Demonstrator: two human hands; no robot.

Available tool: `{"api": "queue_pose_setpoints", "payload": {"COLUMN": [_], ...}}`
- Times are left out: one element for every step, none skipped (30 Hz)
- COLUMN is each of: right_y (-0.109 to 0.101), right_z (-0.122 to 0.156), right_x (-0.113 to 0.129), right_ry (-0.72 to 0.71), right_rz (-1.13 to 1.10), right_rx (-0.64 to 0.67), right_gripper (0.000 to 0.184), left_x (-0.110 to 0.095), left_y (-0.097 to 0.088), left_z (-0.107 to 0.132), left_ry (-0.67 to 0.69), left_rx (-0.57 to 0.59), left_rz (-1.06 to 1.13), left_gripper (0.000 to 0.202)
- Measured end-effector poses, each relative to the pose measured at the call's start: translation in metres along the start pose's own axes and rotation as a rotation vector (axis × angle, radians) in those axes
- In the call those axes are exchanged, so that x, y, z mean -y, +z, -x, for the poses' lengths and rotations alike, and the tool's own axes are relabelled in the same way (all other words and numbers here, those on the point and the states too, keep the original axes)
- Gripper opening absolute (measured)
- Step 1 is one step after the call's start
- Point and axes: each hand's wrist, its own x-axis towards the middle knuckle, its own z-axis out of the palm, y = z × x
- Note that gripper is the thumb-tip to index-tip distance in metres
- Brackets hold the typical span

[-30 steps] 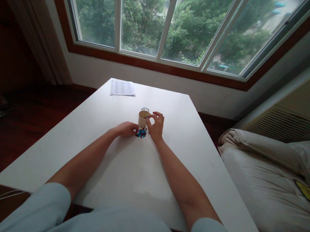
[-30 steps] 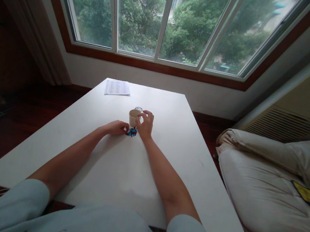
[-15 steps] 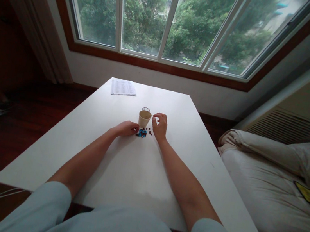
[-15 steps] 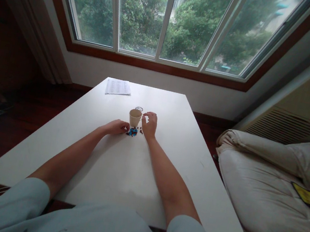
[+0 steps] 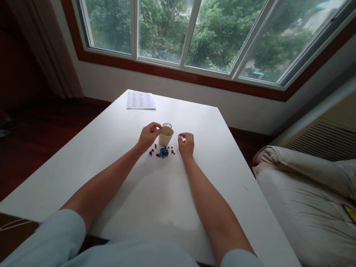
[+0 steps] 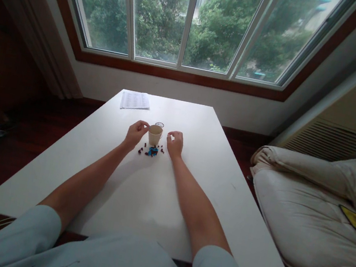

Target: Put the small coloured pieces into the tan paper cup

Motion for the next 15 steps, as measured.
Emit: {"api": "queue_pose_setpoints", "payload": {"right_y": [0.001, 0.002, 0.002, 0.003, 0.003, 0.004, 0.004, 0.004, 0.004, 0.005, 0.005, 0.006, 0.006, 0.007, 0.007], "right_z": [0.000, 0.000, 0.000, 0.001, 0.001, 0.000, 0.000, 0.000, 0.000, 0.000, 0.000, 0.000, -0.001, -0.001, -0.001], "right_x": [-0.001, -0.002, -0.002, -0.003, -0.004, -0.005, -0.005, -0.006, -0.006, -0.007, -0.007, -0.008, -0.009, -0.010, -0.011], "right_ry": [-0.004, -0.006, -0.006, -0.004, 0.000, 0.006, 0.012, 0.017, 0.019, 0.019, 0.019, 0.019, 0.019, 0.019, 0.020], "right_rz": [0.001, 0.001, 0.002, 0.003, 0.004, 0.005, 0.005, 0.004, 0.004, 0.005, 0.011, 0.019, 0.028, 0.036, 0.041], "right_rx": [0.003, 0.005, 0.008, 0.012, 0.016, 0.018, 0.020, 0.020, 0.021, 0.023, 0.028, 0.033, 0.038, 0.040, 0.039], "right_gripper": [0.022, 0.022, 0.022, 0.022, 0.022, 0.022, 0.022, 0.022, 0.021, 0.021, 0.021, 0.020, 0.021, 0.021, 0.021], "left_x": [0.001, 0.003, 0.005, 0.007, 0.009, 0.011, 0.014, 0.016, 0.019, 0.021, 0.023, 0.024, 0.025, 0.027, 0.027], "left_y": [0.005, 0.009, 0.012, 0.015, 0.016, 0.017, 0.018, 0.018, 0.019, 0.019, 0.020, 0.020, 0.021, 0.021, 0.022], "left_z": [-0.002, -0.003, -0.003, -0.003, -0.003, -0.002, -0.002, -0.001, -0.001, 0.000, 0.000, 0.000, 0.000, 0.000, 0.000], "left_ry": [-0.029, -0.053, -0.072, -0.085, -0.096, -0.105, -0.115, -0.126, -0.139, -0.152, -0.164, -0.174, -0.180, -0.183, -0.183], "left_rx": [-0.033, -0.049, -0.053, -0.052, -0.049, -0.049, -0.052, -0.058, -0.065, -0.069, -0.070, -0.068, -0.063, -0.058, -0.054], "left_rz": [0.053, 0.088, 0.108, 0.118, 0.123, 0.130, 0.138, 0.146, 0.152, 0.155, 0.157, 0.162, 0.171, 0.187, 0.207], "left_gripper": [0.019, 0.019, 0.019, 0.019, 0.019, 0.019, 0.019, 0.019, 0.019, 0.020, 0.020, 0.020, 0.021, 0.021, 0.021]}}
